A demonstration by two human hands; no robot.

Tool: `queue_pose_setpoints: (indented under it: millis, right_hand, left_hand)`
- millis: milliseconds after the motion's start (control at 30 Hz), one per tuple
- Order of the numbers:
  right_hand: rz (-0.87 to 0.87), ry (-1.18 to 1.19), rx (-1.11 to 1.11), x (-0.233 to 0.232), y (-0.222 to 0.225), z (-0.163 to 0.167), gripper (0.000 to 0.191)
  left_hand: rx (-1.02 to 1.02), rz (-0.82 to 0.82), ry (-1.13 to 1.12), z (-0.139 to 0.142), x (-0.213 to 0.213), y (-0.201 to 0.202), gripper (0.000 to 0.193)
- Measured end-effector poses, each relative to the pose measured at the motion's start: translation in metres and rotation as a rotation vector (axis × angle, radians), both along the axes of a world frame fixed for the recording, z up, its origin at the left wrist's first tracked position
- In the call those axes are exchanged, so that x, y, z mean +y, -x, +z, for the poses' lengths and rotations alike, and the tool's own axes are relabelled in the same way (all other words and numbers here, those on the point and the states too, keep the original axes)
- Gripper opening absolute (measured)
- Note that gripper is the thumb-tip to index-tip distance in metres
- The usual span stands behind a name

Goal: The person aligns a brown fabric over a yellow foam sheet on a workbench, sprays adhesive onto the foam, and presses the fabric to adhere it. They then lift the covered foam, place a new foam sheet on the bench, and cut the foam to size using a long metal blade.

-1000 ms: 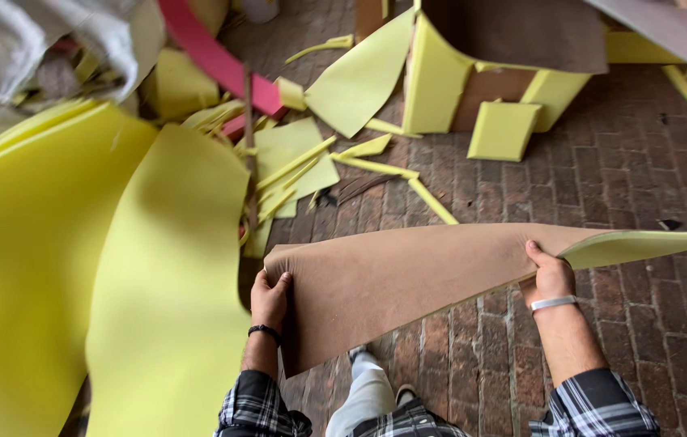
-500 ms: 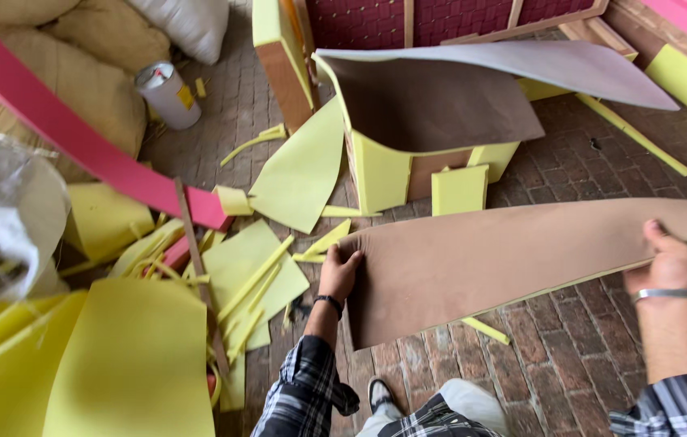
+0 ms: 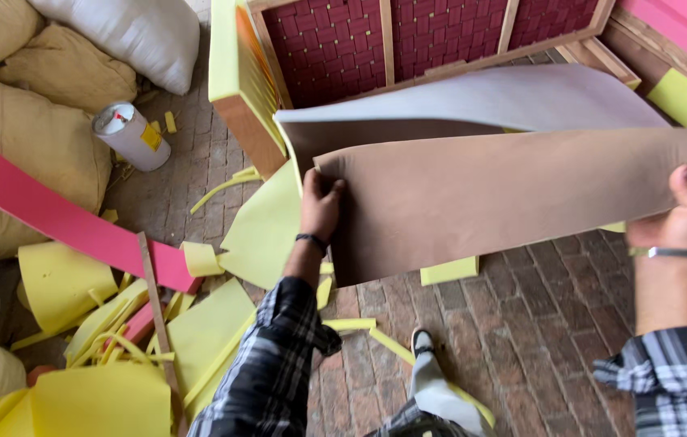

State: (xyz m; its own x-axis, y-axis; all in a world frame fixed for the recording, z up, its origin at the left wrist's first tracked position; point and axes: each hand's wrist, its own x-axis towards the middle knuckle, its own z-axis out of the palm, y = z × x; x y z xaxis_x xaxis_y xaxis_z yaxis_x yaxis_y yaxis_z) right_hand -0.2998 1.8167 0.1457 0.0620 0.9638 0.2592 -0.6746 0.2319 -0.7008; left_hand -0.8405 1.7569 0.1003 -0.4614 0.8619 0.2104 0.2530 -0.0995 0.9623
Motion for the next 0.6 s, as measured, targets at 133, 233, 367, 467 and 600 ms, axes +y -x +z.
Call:
queue_pose_setpoints:
  millis: [133, 233, 367, 467, 600]
  right_hand:
    - [-0.046, 0.127, 0.069, 0.052, 0.064, -0.021, 0.042]
    - [-0.198, 0.713, -0.057, 0.070, 0.105, -0.082, 0.031]
    - [-0.145, 0.977, -0.182, 0.099, 0.139, -0.181, 0.026]
    - [-0.198, 1.083, -0.357, 0.120, 0.160, -0.242, 0.037]
    - [-0.185, 1.197, -0.528, 0.134, 0.180, -0.278, 0.043]
  left_hand:
    - [-0.079, 0.020, -0.197, 0.002, 0.051, 0.056, 0.048]
    - [-0.049, 0.099, 0.260, -0.028, 0.057, 0.086, 0.045]
    - [-0.069, 0.292, 0.596, -0.098, 0.064, 0.104, 0.060]
    - [-0.015, 0.322, 0.692, -0.145, 0.070, 0.112, 0.062]
    - [0.218, 0.268, 0.788, -0.174, 0.080, 0.111, 0.070]
